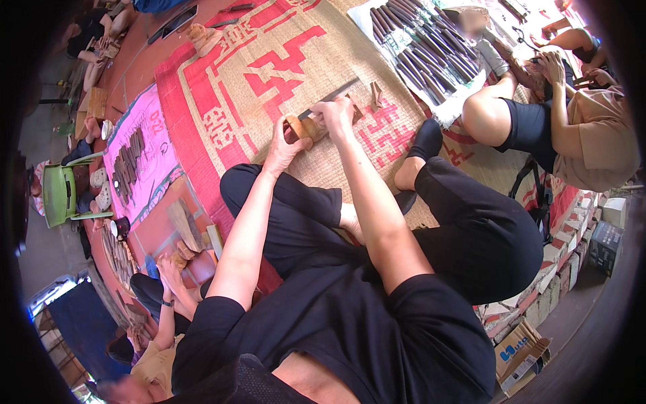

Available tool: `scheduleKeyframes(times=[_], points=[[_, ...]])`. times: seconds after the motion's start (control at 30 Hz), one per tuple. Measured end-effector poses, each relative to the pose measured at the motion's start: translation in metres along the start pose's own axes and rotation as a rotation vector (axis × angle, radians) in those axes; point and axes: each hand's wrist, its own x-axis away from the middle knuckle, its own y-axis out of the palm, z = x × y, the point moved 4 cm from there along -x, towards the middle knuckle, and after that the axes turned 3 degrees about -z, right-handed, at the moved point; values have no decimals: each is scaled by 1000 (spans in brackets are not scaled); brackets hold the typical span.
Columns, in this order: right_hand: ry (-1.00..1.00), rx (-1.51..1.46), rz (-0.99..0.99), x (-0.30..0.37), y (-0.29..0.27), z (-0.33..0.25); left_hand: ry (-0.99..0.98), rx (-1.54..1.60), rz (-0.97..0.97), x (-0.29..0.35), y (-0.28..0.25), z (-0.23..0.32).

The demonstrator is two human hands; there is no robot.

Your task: The person sits on a mat and carves a small wooden block using a knife. They hold the wood in their left hand and use the knife in their right hand to shave off pieces, occasionally turning the block to work on different sides.

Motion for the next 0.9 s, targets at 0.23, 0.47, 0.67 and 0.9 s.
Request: scheduleKeyframes(times=[0.23, 0.47, 0.67, 0.9], points=[[72, -107, -54, 4, 8, 4, 19, 51, -10, 0, -6, -9], [58, -147, -79, 12, 23, -14, 16, 83, -23, 0, -4, -4], [-13, -181, -56, 6, 6, -7, 1, 21, 7, -2, -4, -5], [24, -221, -93, 11, 23, -9, 36, 126, -11, -2, -3, -5]])
